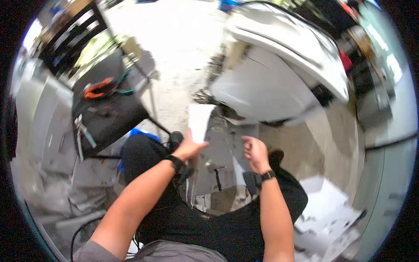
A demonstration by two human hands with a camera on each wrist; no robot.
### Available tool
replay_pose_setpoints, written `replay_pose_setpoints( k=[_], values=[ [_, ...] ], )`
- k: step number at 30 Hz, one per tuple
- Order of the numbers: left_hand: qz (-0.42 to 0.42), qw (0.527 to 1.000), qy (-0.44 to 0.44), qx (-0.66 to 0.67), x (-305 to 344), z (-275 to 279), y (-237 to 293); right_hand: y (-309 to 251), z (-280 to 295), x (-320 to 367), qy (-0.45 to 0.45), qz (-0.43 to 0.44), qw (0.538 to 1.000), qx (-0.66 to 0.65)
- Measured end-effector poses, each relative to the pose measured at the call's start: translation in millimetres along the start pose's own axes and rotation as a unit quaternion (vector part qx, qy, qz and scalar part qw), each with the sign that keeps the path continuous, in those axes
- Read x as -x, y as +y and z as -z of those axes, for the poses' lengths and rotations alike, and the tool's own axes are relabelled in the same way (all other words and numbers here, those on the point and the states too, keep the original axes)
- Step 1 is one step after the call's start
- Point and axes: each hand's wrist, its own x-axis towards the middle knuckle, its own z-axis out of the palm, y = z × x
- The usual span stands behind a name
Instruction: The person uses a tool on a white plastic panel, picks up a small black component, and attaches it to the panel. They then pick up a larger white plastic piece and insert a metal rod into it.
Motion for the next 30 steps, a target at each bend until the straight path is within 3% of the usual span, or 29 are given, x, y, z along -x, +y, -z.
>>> replay_pose_setpoints(
  k=[1, 2, 5, 7, 8, 9, 11, 14, 17, 26, 30],
  values=[
    [-0.025, 1.000, 0.006, 0.009, -1, -1, -1, 6, 4, 1, 0.026, 0.004, 0.999, -0.017],
    [0.048, 0.999, -0.009, -0.005, 20, 5, 35, 14, 8, 1, 0.035, 0.003, 0.999, -0.037],
    [0.064, 0.996, 0.020, -0.060, 23, -1, 39, 31, 24, -9, 0.064, 0.036, 0.994, -0.080],
    [0.082, 0.995, -0.030, -0.053, 11, 7, 26, 44, 31, -27, 0.110, 0.054, 0.988, -0.092],
    [0.087, 0.995, -0.010, -0.053, 9, 7, 21, 48, 31, -33, 0.119, 0.066, 0.985, -0.104],
    [0.113, 0.993, -0.026, -0.035, 21, 3, 46, 53, 27, -40, 0.125, 0.077, 0.983, -0.113],
    [0.101, 0.994, -0.024, -0.019, 23, 1, 48, 62, 19, -51, 0.132, 0.085, 0.978, -0.135],
    [0.104, 0.994, -0.020, 0.010, 22, 2, 42, 74, 2, -68, 0.121, 0.046, 0.982, -0.138],
    [0.150, 0.989, -0.007, 0.009, 26, -1, 50, 86, -16, -80, 0.042, 0.041, 0.985, -0.159],
    [0.138, 0.988, -0.042, 0.052, 28, -1, 57, 96, -68, -108, 0.011, 0.057, 0.988, -0.145],
    [0.146, 0.988, -0.049, 0.000, 28, 3, 54, 99, -77, -114, 0.008, 0.049, 0.986, -0.157]
  ],
)
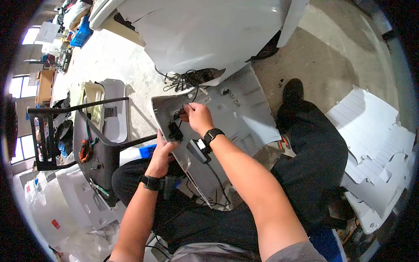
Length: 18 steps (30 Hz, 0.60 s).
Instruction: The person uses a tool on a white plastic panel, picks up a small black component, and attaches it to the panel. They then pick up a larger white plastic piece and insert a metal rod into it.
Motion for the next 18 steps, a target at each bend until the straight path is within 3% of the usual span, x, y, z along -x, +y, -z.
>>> replay_pose_setpoints(
  k=[3, 5, 8, 12, 18],
  values=[
    [-0.014, 1.000, -0.011, 0.010, -2, 2, -4, 14, 0, -9, -0.009, 0.004, 0.999, 0.032],
    [-0.004, 1.000, -0.007, 0.007, 1, -1, 2, 20, -4, -12, 0.013, 0.064, 0.997, 0.052],
    [-0.006, 1.000, -0.010, 0.011, 1, 0, 0, 12, -6, -6, -0.018, 0.013, 1.000, 0.019],
    [-0.036, 0.999, -0.023, 0.016, -5, 3, -8, 14, -8, -6, -0.013, 0.013, 1.000, 0.009],
    [-0.008, 1.000, -0.009, 0.005, -2, 2, -4, 15, -7, -7, -0.011, 0.021, 0.999, 0.040]
  ],
)
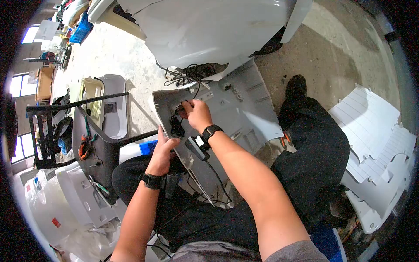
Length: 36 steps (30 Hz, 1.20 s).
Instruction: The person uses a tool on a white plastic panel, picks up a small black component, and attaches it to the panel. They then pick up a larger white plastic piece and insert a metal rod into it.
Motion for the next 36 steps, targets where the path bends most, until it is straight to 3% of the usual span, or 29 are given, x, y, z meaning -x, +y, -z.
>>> replay_pose_setpoints(
  k=[3, 12, 15, 18, 20, 21, 23, 30, 32, 36],
  values=[
    [0.014, 1.000, -0.004, -0.005, 1, 0, 2, 1, 2, 1, -0.004, -0.013, 0.999, -0.047],
    [0.017, 1.000, 0.008, -0.016, 7, -6, 11, 6, 4, -2, 0.006, 0.022, 0.999, 0.032],
    [0.016, 1.000, 0.000, -0.009, 3, -3, 6, 1, 2, 2, 0.004, -0.008, 0.999, -0.038],
    [0.014, 1.000, 0.005, -0.011, 4, -4, 7, -11, -3, 8, 0.020, 0.028, 0.999, 0.036],
    [0.016, 1.000, 0.002, -0.007, 4, -4, 7, -26, -4, 15, 0.043, 0.123, 0.937, 0.325],
    [0.017, 1.000, 0.000, -0.004, 4, -3, 8, -26, -5, 15, 0.043, 0.123, 0.937, 0.325],
    [0.016, 1.000, -0.001, -0.003, 4, -4, 8, -27, -7, 14, 0.058, 0.216, 0.877, 0.425],
    [0.013, 1.000, 0.000, -0.008, 4, -4, 9, -22, -3, 9, 0.051, 0.118, 0.898, 0.420],
    [0.018, 1.000, -0.002, -0.002, 4, -3, 8, -18, 1, 8, 0.009, 0.211, 0.879, 0.427],
    [-0.021, 0.999, -0.028, -0.006, -2, 1, 2, -23, 3, 3, -0.054, 0.240, 0.832, 0.497]
  ],
)
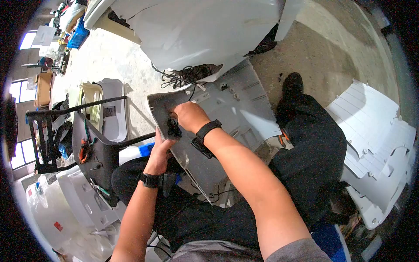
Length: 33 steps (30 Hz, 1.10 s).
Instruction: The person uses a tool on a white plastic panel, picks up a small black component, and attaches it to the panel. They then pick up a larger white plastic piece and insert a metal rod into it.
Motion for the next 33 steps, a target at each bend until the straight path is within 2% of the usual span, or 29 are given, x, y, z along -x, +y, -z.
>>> replay_pose_setpoints(
  k=[3, 6, 8, 9, 11, 12, 16, 18, 24, 25, 27, 30, 33],
  values=[
    [0.017, 1.000, 0.007, 0.009, 2, -2, 1, -5, 6, 2, -0.011, 0.000, 1.000, -0.010],
    [0.023, 0.999, 0.017, 0.025, 3, -3, 1, -7, 2, 5, 0.037, -0.045, 0.995, -0.083],
    [0.021, 0.999, 0.022, 0.011, 3, -3, 1, -8, -3, 6, 0.009, -0.160, 0.949, -0.272],
    [0.019, 1.000, 0.025, -0.003, 4, -3, 2, -8, -4, 7, 0.007, -0.158, 0.949, -0.272],
    [0.020, 0.999, 0.027, -0.004, 1, 0, -1, -6, -4, 7, -0.008, -0.226, 0.897, -0.379],
    [0.019, 0.999, 0.030, 0.013, 1, -1, -1, -3, -6, 6, -0.003, -0.202, 0.914, -0.351],
    [0.031, 0.999, 0.034, 0.024, 6, -6, 8, 0, -5, 7, -0.007, -0.186, 0.918, -0.349],
    [0.028, 0.999, 0.036, 0.017, 6, -5, 7, -2, 0, 9, -0.014, -0.139, 0.957, -0.256],
    [0.028, 0.998, 0.040, -0.026, 2, -2, -1, -11, 9, 12, 0.022, -0.098, 0.985, -0.143],
    [0.028, 0.999, 0.036, 0.000, 3, -3, 2, -11, 11, 12, 0.023, -0.099, 0.985, -0.143],
    [0.028, 0.999, 0.031, 0.025, 5, -6, 7, -12, 13, 12, 0.021, -0.094, 0.994, -0.059],
    [0.029, 0.998, 0.034, 0.037, 6, -8, 9, -8, 3, 13, 0.076, -0.056, 0.992, -0.084],
    [0.023, 0.998, 0.033, 0.041, 6, -8, 10, -13, -2, 13, 0.069, -0.087, 0.989, -0.096]
  ],
)
